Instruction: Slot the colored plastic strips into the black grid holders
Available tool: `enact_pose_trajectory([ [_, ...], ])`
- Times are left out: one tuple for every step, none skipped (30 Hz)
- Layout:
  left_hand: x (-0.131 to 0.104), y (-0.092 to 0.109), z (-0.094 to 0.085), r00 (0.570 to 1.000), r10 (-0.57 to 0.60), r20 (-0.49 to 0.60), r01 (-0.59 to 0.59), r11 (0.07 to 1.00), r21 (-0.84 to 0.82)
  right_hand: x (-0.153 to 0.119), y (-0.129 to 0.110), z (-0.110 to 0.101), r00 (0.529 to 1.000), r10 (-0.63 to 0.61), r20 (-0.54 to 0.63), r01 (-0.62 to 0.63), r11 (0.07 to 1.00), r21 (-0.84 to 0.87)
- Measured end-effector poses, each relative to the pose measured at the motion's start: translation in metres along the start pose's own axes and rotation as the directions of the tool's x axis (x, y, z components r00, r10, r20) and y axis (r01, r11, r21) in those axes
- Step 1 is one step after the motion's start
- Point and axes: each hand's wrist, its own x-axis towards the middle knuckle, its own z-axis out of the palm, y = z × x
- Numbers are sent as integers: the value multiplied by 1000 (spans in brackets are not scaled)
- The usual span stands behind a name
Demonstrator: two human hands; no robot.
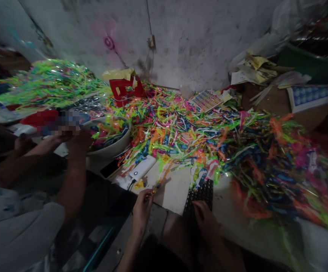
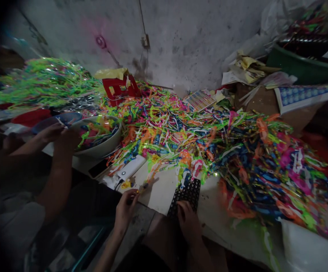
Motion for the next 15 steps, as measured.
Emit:
enact_pose_trajectory([
  [1, -1, 0, 1000, -11, -2, 11, 1000, -8, 0, 0, 0, 1000, 4, 6, -4, 1000, -1],
  [1, -1, 0, 999, -32, -7, 31, 999, -18, -1, 0, 1, 1000, 6, 10, -6, 1000, -4],
  [1, -1, 1, 998, -56, -11, 56, 998, -30, -1, 0, 2, 1000, 4, 16, -4, 1000, -6],
  [1, 1, 1, 997, -83, -7, 83, 996, -42, 0, -1, 2, 999, -3, 37, 3, 1000, -5],
  [0, 5, 1, 995, -103, 4, 103, 993, -50, 0, -3, 4, 998, -16, 63, 16, 1000, 0],
  [-1, 9, 2, 994, -109, 23, 110, 993, -49, 2, -7, 6, 995, -30, 93, 29, 1000, 9],
  [-3, 15, 2, 994, -97, 45, 99, 994, -41, 4, -12, 8, 991, -45, 125, 42, 999, 22],
  [-5, 20, 3, 995, -73, 70, 75, 997, -29, 7, -18, 11, 986, -60, 154, 55, 998, 37],
  [-6, 25, 3, 995, -46, 89, 47, 999, -16, 10, -25, 14, 981, -77, 177, 68, 996, 53],
  [-8, 29, 3, 994, -21, 103, 22, 1000, -3, 14, -33, 18, 977, -95, 193, 82, 994, 71],
  [-10, 32, 3, 994, -2, 110, 2, 1000, 5, 17, -39, 23, 973, -116, 202, 99, 991, 89],
  [-12, 32, 3, 994, 9, 110, -10, 1000, 7, 20, -45, 27, 968, -137, 211, 116, 988, 106],
  [-14, 31, 3, 994, 14, 108, -14, 1000, 4, 22, -50, 31, 965, -154, 214, 130, 984, 122],
  [-16, 28, 2, 995, 11, 100, -11, 1000, 1, 23, -54, 36, 962, -165, 216, 138, 981, 133],
  [-18, 24, 1, 996, 4, 91, -4, 1000, -2, 24, -57, 40, 960, -173, 218, 144, 979, 143],
])
